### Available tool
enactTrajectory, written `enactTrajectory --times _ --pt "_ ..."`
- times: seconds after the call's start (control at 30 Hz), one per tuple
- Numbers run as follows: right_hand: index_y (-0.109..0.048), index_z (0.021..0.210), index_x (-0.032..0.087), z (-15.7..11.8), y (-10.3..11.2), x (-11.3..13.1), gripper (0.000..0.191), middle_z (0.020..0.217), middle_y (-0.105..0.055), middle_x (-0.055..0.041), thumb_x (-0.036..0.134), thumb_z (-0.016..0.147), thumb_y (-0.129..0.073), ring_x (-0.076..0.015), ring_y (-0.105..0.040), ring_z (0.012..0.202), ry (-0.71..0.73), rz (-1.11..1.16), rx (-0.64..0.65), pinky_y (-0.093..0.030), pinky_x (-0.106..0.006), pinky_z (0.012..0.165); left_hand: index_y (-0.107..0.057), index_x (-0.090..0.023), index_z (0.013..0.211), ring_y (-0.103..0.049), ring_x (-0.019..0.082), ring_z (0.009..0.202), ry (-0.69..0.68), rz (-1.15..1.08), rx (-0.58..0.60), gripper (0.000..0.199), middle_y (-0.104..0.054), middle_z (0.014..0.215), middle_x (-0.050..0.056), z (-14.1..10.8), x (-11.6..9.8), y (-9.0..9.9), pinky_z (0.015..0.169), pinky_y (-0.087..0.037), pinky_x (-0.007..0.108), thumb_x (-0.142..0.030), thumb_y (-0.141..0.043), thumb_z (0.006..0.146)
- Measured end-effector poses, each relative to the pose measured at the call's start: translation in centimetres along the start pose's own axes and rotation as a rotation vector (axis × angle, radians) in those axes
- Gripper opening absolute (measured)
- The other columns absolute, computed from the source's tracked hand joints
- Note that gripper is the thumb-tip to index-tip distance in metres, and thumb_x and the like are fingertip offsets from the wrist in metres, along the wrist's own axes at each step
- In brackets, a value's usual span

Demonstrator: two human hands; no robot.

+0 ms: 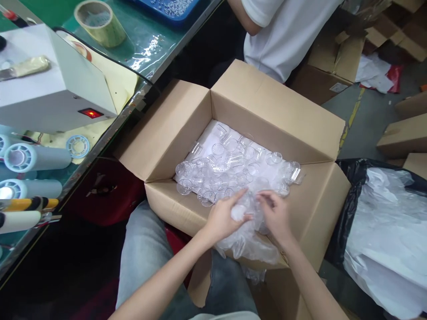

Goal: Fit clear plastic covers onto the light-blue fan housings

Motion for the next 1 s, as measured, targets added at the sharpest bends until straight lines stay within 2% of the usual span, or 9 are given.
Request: enactTrajectory --times 0.1,0.17,0.3,0.4,0.53,0.7,0.87,0.93,1.0 --pt "-0.066 0.098 0.019 -0.3 -0.6 0.2 0.035 0.098 -0.070 -0.0076 0.044 0.094 -0.043 -0.0207 -0.065 0.087 0.059 -0.107 0.235 -0.051 -0.029 0.073 -0.073 -0.018 0.084 -0.065 0.021 0.074 0.012 0.051 -0.016 0.026 -0.073 0.079 0.004 0.1 0.3 0.7 0.072 -0.049 0.030 -0.041 -0.066 0.075" --pt "-0.064 0.103 0.017 -0.3 -0.1 -1.5 0.038 0.103 -0.068 -0.0095 0.037 0.100 -0.031 -0.0195 -0.065 0.088 0.054 -0.243 0.301 -0.052 -0.032 0.076 -0.068 -0.014 0.069 -0.062 0.019 0.065 0.085 0.062 -0.110 0.028 -0.069 0.068 0.005 0.4 1.5 2.9 0.063 -0.046 0.028 -0.040 -0.059 0.077" --pt "-0.064 0.082 0.014 -1.7 -0.3 -7.4 0.019 0.083 -0.066 -0.0042 0.028 0.093 -0.057 -0.0167 -0.062 0.074 0.012 -0.593 0.542 -0.052 -0.034 0.073 -0.061 -0.013 0.067 -0.059 0.019 0.061 0.222 0.093 -0.296 0.026 -0.065 0.065 0.005 0.8 4.2 8.6 0.056 -0.042 0.026 -0.037 -0.053 0.071" --pt "-0.064 0.085 0.013 -3.4 -2.1 -10.6 0.012 0.092 -0.066 -0.0039 0.023 0.091 -0.063 -0.0175 -0.063 0.086 0.010 -0.786 0.669 -0.053 -0.037 0.080 -0.058 -0.014 0.066 -0.059 0.020 0.064 0.254 0.118 -0.341 0.027 -0.065 0.067 0.005 0.8 4.7 10.4 0.057 -0.042 0.027 -0.040 -0.052 0.069" --pt "-0.064 0.091 0.012 -4.3 -3.9 -11.6 0.010 0.103 -0.065 -0.0060 0.021 0.092 -0.061 -0.0210 -0.061 0.099 0.055 -0.835 0.735 -0.050 -0.043 0.089 -0.059 -0.015 0.067 -0.061 0.022 0.067 0.216 0.144 -0.269 0.025 -0.066 0.069 0.005 0.8 3.9 9.2 0.061 -0.045 0.029 -0.038 -0.051 0.070" --pt "-0.062 0.078 0.014 -3.3 -2.6 -10.1 0.017 0.090 -0.065 -0.0029 0.025 0.091 -0.062 -0.0193 -0.061 0.093 0.100 -0.582 0.728 -0.048 -0.040 0.088 -0.059 -0.015 0.069 -0.062 0.024 0.089 0.088 0.193 -0.148 0.014 -0.068 0.096 0.008 0.6 2.6 8.0 0.081 -0.046 0.032 -0.027 -0.052 0.070" --pt "-0.055 0.084 0.017 -1.5 -0.1 -7.7 0.025 0.076 -0.058 -0.0001 0.036 0.096 -0.046 -0.0167 -0.058 0.073 -0.016 -0.194 0.425 -0.047 -0.032 0.070 -0.062 -0.017 0.074 -0.062 0.020 0.072 -0.006 0.244 0.086 0.008 -0.067 0.075 0.002 -0.6 0.9 5.2 0.068 -0.045 0.029 -0.020 -0.057 0.069" --pt "-0.051 0.089 0.018 -1.1 0.1 -6.8 0.027 0.078 -0.056 -0.0004 0.043 0.096 -0.042 -0.0169 -0.056 0.073 -0.084 -0.048 0.281 -0.045 -0.030 0.066 -0.065 -0.018 0.093 -0.064 0.023 0.079 -0.032 0.264 0.145 0.025 -0.070 0.086 0.004 -1.1 -0.1 3.2 0.070 -0.046 0.030 -0.020 -0.061 0.068" --pt "-0.049 0.092 0.019 -0.9 -0.3 -6.2 0.031 0.080 -0.055 -0.0005 0.049 0.094 -0.043 -0.0166 -0.055 0.072 -0.151 0.087 0.183 -0.045 -0.028 0.063 -0.058 -0.025 0.121 -0.065 0.025 0.084 -0.068 0.346 0.196 0.050 -0.070 0.097 0.005 -1.5 -1.0 1.3 0.072 -0.047 0.033 -0.025 -0.065 0.071"
Point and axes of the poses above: each hand's wrist, its own z-axis towards the middle knuckle, its own y-axis out of the back of the hand, x = y × z, the point moved 4 cm from there along z, towards the middle knuckle
